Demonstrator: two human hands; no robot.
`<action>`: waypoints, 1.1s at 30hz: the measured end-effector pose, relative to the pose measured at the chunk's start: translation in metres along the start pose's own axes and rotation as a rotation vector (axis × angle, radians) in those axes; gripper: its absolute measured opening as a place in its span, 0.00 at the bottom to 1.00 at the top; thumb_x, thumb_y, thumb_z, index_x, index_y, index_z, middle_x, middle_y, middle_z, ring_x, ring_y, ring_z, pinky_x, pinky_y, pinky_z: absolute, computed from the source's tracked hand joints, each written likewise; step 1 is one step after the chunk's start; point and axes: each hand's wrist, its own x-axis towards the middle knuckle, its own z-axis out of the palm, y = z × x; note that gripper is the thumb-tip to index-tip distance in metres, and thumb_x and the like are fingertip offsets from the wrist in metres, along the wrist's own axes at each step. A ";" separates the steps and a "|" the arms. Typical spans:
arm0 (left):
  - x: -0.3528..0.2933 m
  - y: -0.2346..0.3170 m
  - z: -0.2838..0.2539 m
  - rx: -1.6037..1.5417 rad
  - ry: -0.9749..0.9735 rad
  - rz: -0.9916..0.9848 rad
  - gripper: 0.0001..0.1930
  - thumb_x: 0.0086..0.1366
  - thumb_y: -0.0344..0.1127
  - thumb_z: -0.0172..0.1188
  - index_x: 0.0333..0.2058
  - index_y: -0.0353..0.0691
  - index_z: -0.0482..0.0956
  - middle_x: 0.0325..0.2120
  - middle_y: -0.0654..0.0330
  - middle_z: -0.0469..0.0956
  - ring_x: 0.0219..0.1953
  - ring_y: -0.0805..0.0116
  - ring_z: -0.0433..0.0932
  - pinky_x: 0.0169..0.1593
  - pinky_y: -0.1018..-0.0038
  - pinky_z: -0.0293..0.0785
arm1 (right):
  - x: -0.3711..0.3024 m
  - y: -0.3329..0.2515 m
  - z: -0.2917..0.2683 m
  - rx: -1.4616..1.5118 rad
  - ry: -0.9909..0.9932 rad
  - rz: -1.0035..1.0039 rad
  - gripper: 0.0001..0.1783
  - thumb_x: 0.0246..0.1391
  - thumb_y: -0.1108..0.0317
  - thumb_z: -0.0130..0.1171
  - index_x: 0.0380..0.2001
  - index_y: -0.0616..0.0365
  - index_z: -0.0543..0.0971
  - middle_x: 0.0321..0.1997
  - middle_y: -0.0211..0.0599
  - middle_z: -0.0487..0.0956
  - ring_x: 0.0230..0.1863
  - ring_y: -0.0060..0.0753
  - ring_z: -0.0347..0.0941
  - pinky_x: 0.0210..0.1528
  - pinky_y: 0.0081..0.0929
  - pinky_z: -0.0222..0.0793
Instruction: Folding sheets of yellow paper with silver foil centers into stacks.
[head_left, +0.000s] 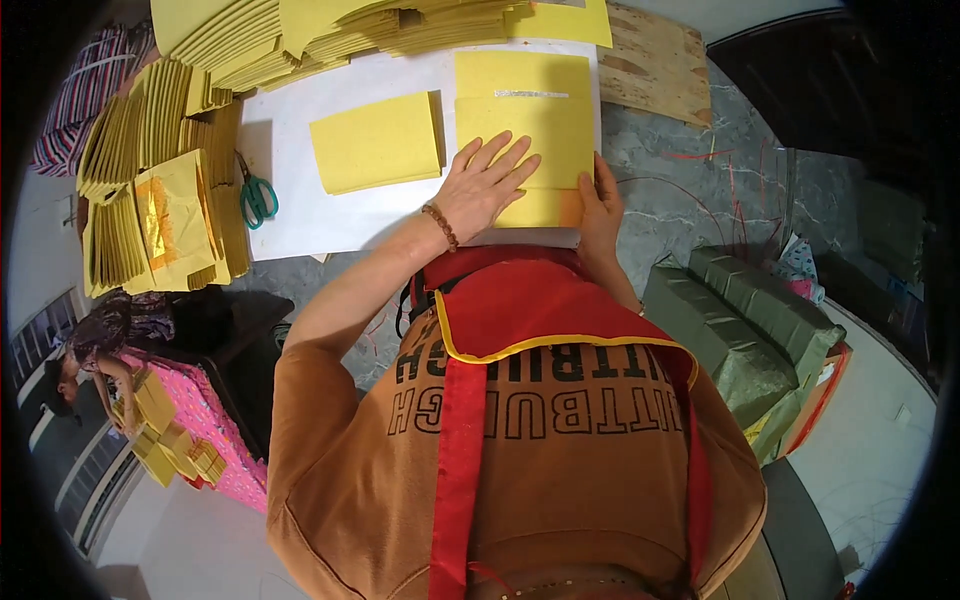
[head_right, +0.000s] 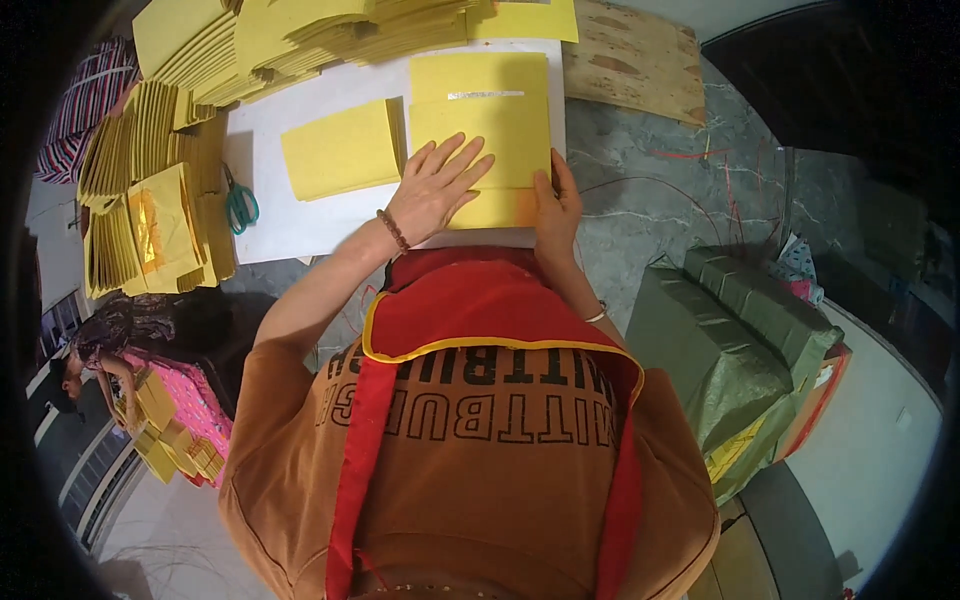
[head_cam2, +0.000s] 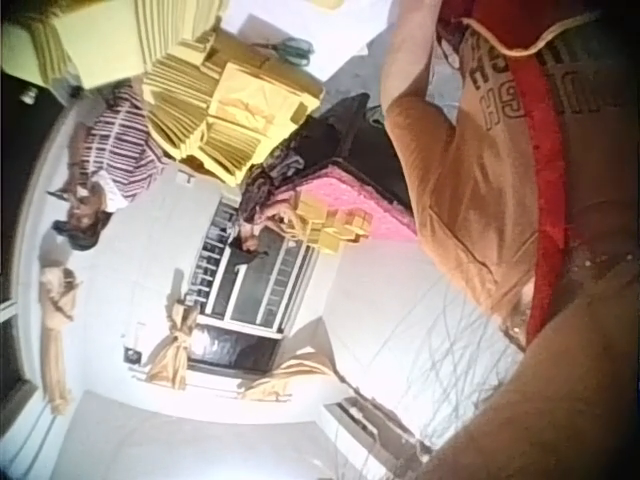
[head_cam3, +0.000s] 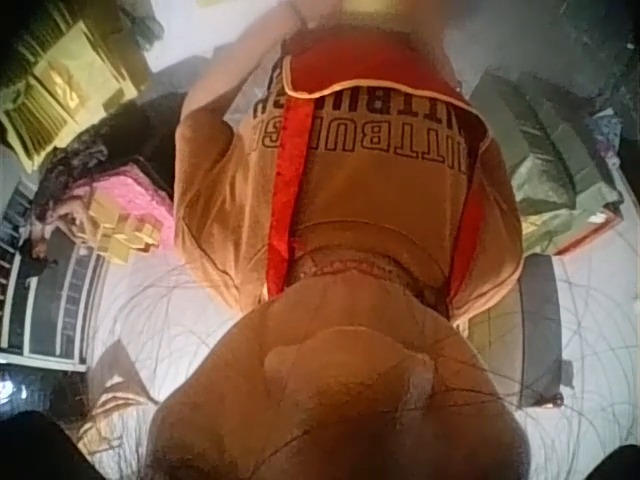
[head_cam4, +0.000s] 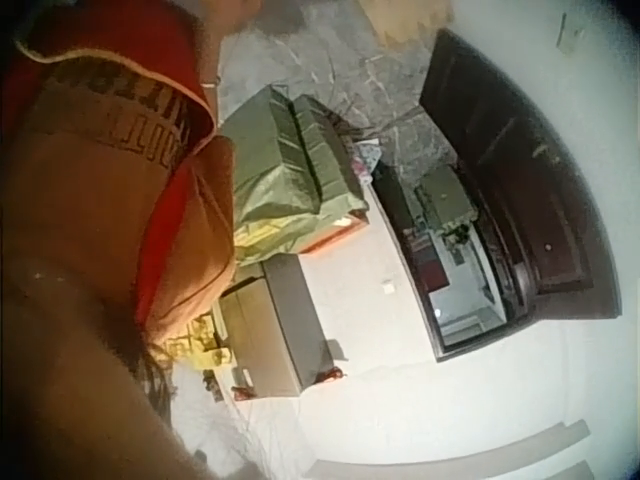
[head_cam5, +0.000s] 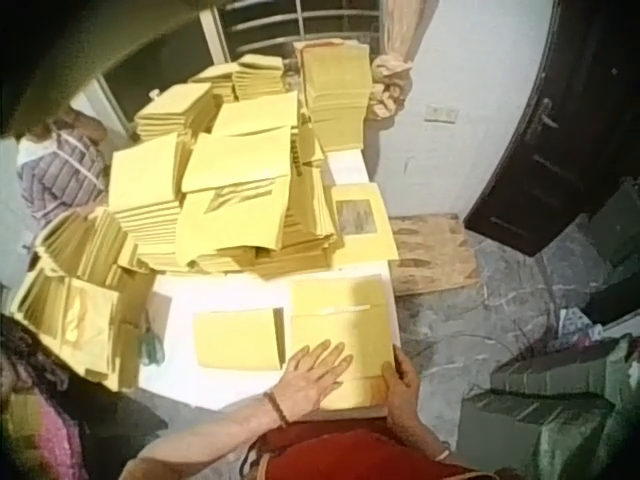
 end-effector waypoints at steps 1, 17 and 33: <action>0.001 -0.001 -0.002 0.037 0.002 0.041 0.27 0.57 0.36 0.52 0.57 0.45 0.61 0.58 0.57 0.59 0.59 0.57 0.57 0.58 0.59 0.53 | -0.001 -0.001 0.001 -0.001 -0.001 -0.004 0.21 0.57 0.72 0.47 0.53 0.67 0.64 0.54 0.41 0.68 0.53 0.28 0.64 0.55 0.22 0.57; -0.017 -0.021 -0.081 0.322 0.481 0.005 0.26 0.46 0.35 0.53 0.49 0.44 0.72 0.41 0.62 0.73 0.37 0.67 0.69 0.36 0.72 0.63 | 0.004 -0.035 -0.010 -0.331 0.207 -0.093 0.27 0.62 0.51 0.33 0.56 0.59 0.61 0.52 0.39 0.67 0.53 0.30 0.60 0.56 0.30 0.51; -0.091 -0.083 -0.037 0.353 -0.029 -0.317 0.35 0.44 0.34 0.59 0.55 0.43 0.62 0.52 0.56 0.62 0.51 0.57 0.61 0.52 0.59 0.57 | 0.014 -0.019 -0.024 -0.571 -0.146 -0.364 0.17 0.54 0.71 0.51 0.48 0.58 0.70 0.51 0.35 0.67 0.51 0.25 0.63 0.49 0.20 0.59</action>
